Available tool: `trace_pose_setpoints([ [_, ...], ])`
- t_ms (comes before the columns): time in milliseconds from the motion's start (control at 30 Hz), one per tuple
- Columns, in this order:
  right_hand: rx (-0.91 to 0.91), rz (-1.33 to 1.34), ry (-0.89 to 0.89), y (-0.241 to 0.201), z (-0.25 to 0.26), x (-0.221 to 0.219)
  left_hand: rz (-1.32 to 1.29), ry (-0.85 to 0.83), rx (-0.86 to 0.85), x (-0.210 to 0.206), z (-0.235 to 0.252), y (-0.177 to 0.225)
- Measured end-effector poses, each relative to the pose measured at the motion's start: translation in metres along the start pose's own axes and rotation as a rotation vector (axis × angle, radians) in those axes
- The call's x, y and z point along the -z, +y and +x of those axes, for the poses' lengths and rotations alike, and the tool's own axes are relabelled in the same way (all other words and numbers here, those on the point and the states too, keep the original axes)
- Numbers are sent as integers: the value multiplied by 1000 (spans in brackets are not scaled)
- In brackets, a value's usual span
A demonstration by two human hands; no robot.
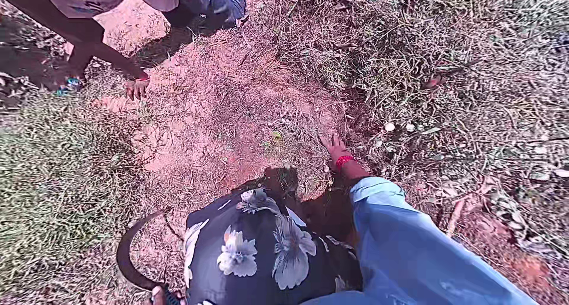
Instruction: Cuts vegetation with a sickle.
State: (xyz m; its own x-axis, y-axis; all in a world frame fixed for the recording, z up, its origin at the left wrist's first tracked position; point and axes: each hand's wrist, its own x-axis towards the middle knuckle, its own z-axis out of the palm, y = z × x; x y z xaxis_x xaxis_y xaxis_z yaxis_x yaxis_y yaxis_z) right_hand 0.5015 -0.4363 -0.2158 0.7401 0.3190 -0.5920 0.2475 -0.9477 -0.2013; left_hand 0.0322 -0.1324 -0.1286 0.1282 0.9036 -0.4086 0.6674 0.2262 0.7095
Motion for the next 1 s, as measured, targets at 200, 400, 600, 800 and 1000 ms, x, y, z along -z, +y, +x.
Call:
trace_pose_setpoints([
  [200, 169, -167, -142, -38, -41, 13, -112, -4, 52, -7, -10, 21],
  [400, 221, -310, -98, -73, -89, 87, -188, -14, 37, 2, 10, 9],
  [600, 125, -410, 545, -4, -100, 258, -256, -15, 77, 12, 25, -7],
  [800, 122, -347, 677, 16, -90, 308, -409, 17, 119, 6, 24, -1],
  [1000, 575, -277, 92, -134, -30, 144, -524, 28, 183, 5, 12, 7],
])
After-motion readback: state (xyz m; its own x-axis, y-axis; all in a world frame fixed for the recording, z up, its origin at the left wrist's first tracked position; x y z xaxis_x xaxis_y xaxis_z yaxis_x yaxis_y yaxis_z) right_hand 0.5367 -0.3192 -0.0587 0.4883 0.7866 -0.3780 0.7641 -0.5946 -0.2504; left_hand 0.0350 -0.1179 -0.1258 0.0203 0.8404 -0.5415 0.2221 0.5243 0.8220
